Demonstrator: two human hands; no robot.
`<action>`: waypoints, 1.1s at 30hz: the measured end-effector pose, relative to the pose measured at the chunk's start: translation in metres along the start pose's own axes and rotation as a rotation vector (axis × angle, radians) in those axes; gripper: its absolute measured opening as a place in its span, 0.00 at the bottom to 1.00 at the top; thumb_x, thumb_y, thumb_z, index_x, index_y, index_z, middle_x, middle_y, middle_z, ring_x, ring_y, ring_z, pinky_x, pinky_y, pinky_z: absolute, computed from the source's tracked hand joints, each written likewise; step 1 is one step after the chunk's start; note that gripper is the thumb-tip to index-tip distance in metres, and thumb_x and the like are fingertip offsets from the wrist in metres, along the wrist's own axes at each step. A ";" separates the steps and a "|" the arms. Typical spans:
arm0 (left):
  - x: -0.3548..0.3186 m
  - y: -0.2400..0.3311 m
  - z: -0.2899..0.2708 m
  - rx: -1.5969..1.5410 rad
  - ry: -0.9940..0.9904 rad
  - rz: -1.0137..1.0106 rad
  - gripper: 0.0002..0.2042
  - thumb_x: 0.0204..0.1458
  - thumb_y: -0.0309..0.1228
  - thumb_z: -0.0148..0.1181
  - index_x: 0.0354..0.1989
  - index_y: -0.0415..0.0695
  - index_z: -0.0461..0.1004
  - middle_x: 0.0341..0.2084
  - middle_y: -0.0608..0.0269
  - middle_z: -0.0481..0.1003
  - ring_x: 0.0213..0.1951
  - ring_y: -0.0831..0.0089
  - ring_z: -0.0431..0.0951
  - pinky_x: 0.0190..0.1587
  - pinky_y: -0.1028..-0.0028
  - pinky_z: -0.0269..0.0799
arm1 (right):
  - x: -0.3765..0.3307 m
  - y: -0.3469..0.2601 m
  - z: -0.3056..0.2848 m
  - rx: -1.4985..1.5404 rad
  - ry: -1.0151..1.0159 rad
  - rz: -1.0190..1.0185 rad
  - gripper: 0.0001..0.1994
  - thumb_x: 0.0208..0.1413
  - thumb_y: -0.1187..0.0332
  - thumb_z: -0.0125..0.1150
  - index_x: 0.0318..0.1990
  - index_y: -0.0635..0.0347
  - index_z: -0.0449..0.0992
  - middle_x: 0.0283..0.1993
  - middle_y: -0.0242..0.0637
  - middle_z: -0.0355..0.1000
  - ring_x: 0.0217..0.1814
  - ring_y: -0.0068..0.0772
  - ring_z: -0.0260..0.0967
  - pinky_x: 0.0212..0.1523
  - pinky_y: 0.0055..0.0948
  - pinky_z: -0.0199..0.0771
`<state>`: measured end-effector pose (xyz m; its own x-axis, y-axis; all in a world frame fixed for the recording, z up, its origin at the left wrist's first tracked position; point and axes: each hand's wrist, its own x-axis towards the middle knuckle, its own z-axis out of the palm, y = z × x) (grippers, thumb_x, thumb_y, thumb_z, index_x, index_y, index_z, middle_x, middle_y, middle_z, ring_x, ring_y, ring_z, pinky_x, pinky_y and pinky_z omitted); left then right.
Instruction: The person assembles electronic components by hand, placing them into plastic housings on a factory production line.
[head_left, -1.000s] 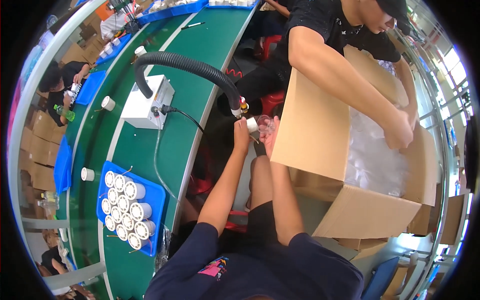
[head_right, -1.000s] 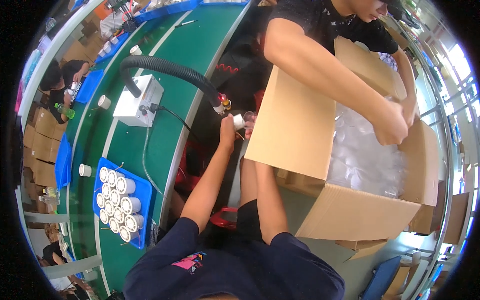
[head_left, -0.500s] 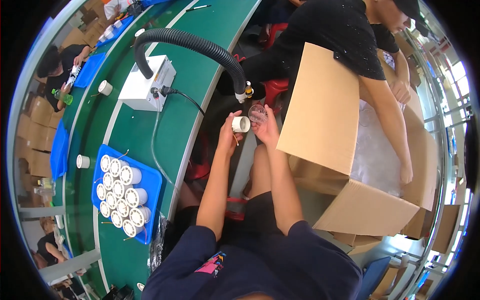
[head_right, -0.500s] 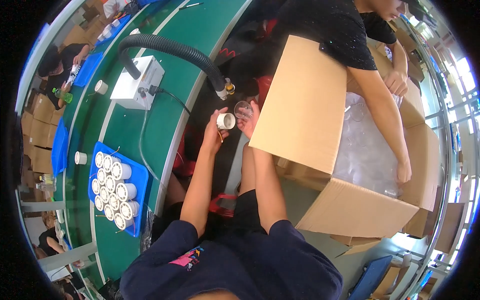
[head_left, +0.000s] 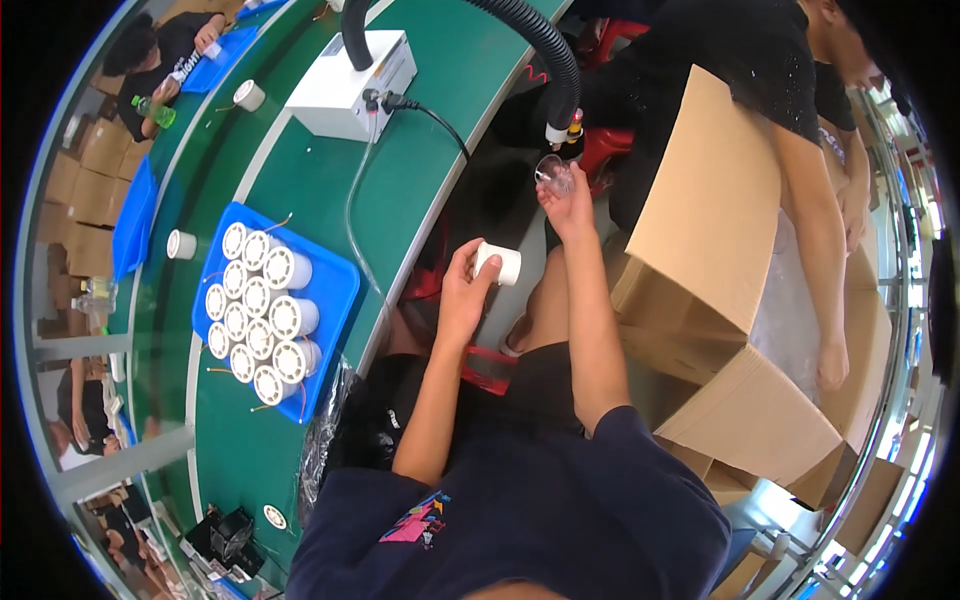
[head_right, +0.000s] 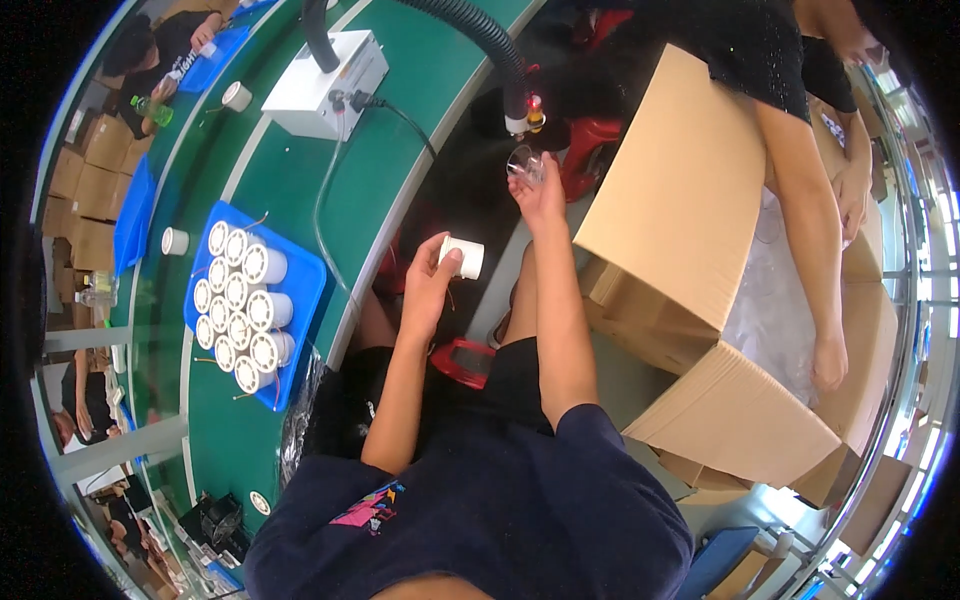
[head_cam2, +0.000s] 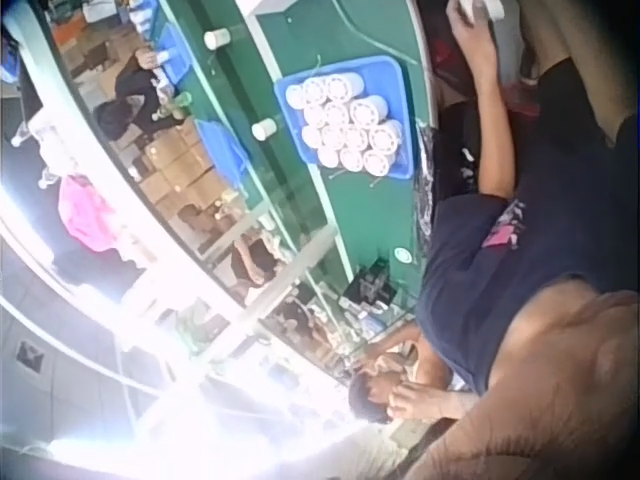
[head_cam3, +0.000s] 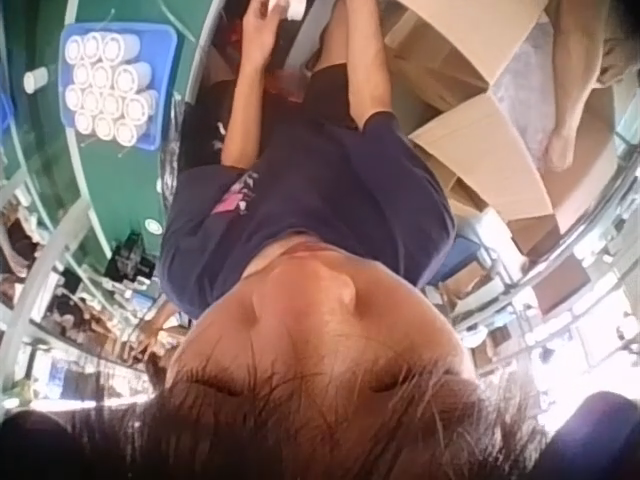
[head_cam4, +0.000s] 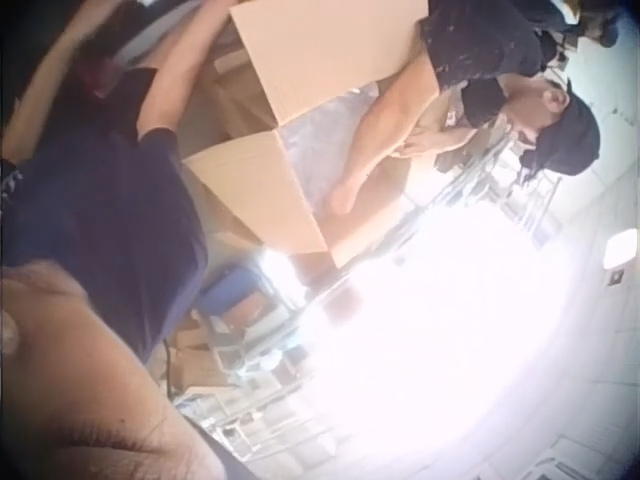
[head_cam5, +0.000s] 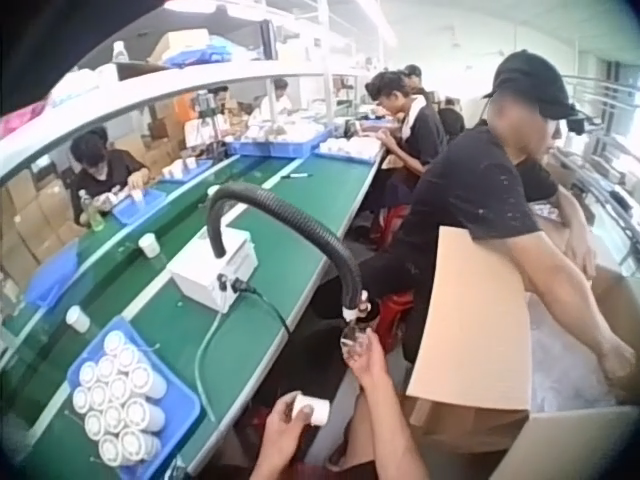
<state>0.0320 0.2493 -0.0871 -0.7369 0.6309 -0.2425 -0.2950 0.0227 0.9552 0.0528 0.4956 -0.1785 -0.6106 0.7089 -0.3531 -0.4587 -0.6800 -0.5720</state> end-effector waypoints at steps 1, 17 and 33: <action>-0.003 0.001 -0.003 0.051 -0.004 0.046 0.20 0.62 0.34 0.58 0.58 0.37 0.67 0.43 0.63 0.75 0.45 0.79 0.73 0.46 0.80 0.69 | -0.003 0.002 -0.008 0.044 0.007 0.125 0.24 0.58 0.49 0.61 0.50 0.59 0.69 0.45 0.45 0.72 0.36 0.37 0.71 0.37 0.32 0.74; -0.048 0.037 -0.041 -0.076 -0.143 -0.118 0.20 0.61 0.37 0.56 0.59 0.40 0.66 0.45 0.57 0.73 0.43 0.71 0.77 0.43 0.70 0.77 | -0.222 -0.011 0.006 -0.375 -0.126 0.042 0.19 0.67 0.63 0.52 0.62 0.58 0.64 0.56 0.44 0.67 0.44 0.35 0.74 0.42 0.30 0.76; -0.045 0.024 -0.062 0.096 -0.316 -0.244 0.19 0.66 0.48 0.45 0.37 0.41 0.69 0.24 0.68 0.71 0.26 0.82 0.70 0.29 0.80 0.68 | -0.250 0.021 0.041 -0.715 -0.447 0.070 0.22 0.61 0.74 0.57 0.63 0.61 0.63 0.53 0.38 0.67 0.47 0.26 0.70 0.46 0.23 0.71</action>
<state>0.0198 0.1735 -0.0634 -0.4249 0.8047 -0.4147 -0.3687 0.2645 0.8911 0.1691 0.2967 -0.0715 -0.8894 0.4262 -0.1654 0.0172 -0.3305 -0.9437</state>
